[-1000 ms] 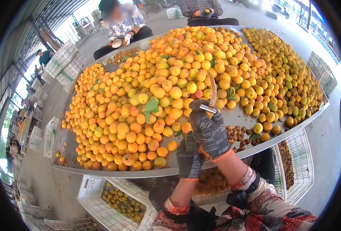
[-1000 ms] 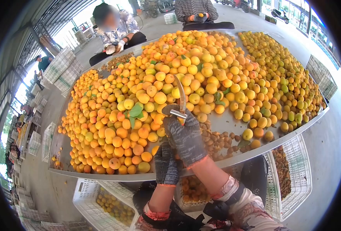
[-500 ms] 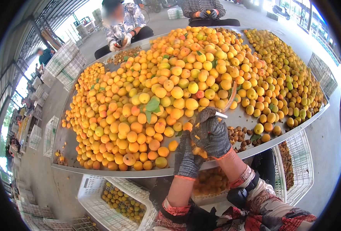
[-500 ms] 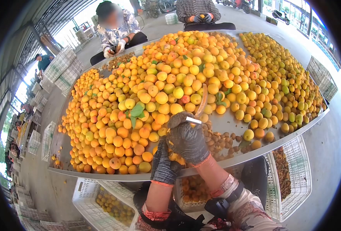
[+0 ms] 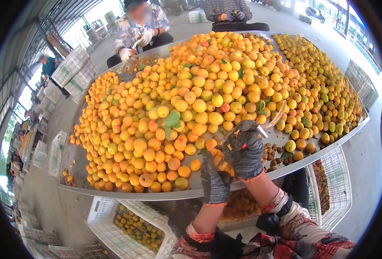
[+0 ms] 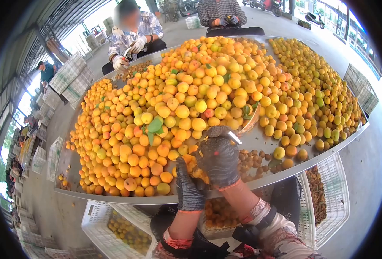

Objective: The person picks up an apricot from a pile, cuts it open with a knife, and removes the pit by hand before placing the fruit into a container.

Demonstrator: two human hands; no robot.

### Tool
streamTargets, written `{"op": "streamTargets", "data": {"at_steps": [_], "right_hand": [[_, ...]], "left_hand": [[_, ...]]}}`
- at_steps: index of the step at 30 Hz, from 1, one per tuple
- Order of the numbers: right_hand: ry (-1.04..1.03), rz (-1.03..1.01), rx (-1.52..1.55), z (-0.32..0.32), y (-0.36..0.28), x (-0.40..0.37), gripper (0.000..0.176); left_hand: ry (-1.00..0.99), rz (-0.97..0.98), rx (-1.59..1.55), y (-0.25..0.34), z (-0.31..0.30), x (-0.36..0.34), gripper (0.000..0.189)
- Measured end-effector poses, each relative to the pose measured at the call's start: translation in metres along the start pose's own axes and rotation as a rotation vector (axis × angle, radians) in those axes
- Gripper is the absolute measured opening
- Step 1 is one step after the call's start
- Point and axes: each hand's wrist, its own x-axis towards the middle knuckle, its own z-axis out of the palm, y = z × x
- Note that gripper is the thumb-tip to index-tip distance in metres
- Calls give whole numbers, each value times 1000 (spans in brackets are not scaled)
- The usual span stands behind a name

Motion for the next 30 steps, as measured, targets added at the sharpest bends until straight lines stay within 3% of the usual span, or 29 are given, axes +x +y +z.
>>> {"op": "streamTargets", "data": {"at_steps": [2, 6, 10, 13, 15, 19, 21, 22, 24, 25, 26, 28, 29, 30], "right_hand": [[355, 59, -47, 17, -1, -3, 21], [218, 102, -295, 40, -15, 5, 23], [243, 116, -364, 38, -18, 9, 22], [249, 131, -376, 34, -18, 9, 19], [78, 192, -227, 21, -16, 7, 19], [19, 191, -222, 14, -8, 11, 15], [-182, 116, -360, 26, -10, 11, 14], [-182, 116, -361, 30, -14, 13, 14], [-469, 243, -401, 36, -22, 15, 15], [-580, 64, -956, 34, -24, 16, 15], [-581, 61, -956, 36, -26, 13, 15], [-279, 396, -565, 44, -32, 4, 19], [-279, 394, -566, 40, -31, 5, 19], [-413, 105, -846, 31, -27, 10, 22]], "left_hand": [[-17, 55, 77, -12, -26, 12, 42], [-36, 191, 250, -24, -54, 29, 59], [-30, 184, 248, -27, -56, 37, 63], [-80, 316, 502, -29, -51, 34, 56], [103, 11, 21, -11, -18, 18, 51], [-110, 21, 288, -26, -85, 58, 57], [-113, -59, 420, -26, -94, 63, 66], [-113, -59, 418, -26, -94, 63, 66], [-148, 31, 508, -29, -91, 60, 65], [-165, 76, 554, -31, -90, 58, 64], [-182, 122, 600, -31, -88, 56, 64], [-214, 216, 690, -33, -84, 51, 62], [-230, 261, 735, -33, -82, 47, 62], [-247, 307, 781, -33, -79, 44, 61]]}}
